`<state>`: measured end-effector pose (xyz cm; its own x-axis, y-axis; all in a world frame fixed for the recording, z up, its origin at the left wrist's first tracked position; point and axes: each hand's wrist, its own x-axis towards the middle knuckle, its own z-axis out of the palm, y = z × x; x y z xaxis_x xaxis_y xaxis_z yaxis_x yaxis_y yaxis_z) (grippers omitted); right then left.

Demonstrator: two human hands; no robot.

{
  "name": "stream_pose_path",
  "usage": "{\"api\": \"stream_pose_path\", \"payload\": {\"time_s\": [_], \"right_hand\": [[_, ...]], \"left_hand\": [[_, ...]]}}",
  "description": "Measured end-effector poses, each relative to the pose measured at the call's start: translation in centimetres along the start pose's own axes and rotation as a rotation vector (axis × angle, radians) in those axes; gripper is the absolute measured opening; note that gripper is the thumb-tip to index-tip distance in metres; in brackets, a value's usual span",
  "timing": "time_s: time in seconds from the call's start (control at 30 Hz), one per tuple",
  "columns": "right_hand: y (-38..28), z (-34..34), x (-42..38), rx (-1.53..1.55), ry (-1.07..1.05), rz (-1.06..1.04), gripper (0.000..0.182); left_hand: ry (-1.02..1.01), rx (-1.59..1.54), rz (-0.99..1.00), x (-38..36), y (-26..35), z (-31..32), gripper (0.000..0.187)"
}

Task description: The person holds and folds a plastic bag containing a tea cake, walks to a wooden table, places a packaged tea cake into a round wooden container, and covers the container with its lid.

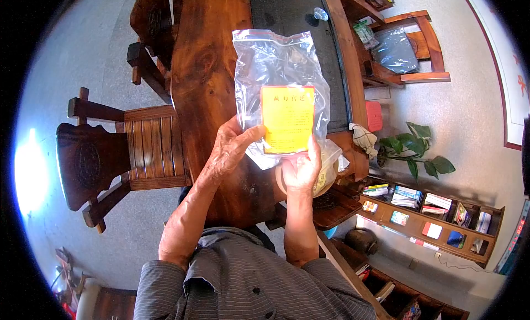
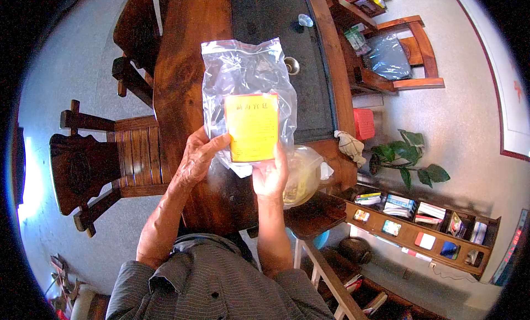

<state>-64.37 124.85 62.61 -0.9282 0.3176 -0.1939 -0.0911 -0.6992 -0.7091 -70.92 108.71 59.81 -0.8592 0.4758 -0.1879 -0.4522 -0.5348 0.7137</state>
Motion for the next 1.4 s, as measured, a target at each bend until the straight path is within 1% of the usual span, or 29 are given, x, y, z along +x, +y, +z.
{"api": "stream_pose_path", "payload": {"time_s": [0.2,0.3,0.6,1.03,1.4], "right_hand": [[0.0,0.2,-0.1,-0.018,0.018,-0.002,0.043],[0.1,0.1,-0.1,-0.023,0.014,-0.013,0.043],[0.4,-0.4,-0.2,-0.019,0.02,-0.018,0.044],[0.3,-0.1,-0.5,-0.01,-0.015,-0.013,0.042],[0.5,-0.5,-0.6,-0.019,0.009,-0.017,0.044]], "left_hand": [[-0.002,0.003,-0.009,0.1,-0.2,-0.2,0.042],[0.018,0.037,-0.022,-0.1,0.5,0.2,0.039],[-0.002,0.039,-0.017,0.3,-0.6,-0.6,0.041],[-0.005,0.045,-0.014,-0.1,-0.5,-0.5,0.039],[-0.001,0.04,-0.028,-0.5,0.4,-0.2,0.042]]}}
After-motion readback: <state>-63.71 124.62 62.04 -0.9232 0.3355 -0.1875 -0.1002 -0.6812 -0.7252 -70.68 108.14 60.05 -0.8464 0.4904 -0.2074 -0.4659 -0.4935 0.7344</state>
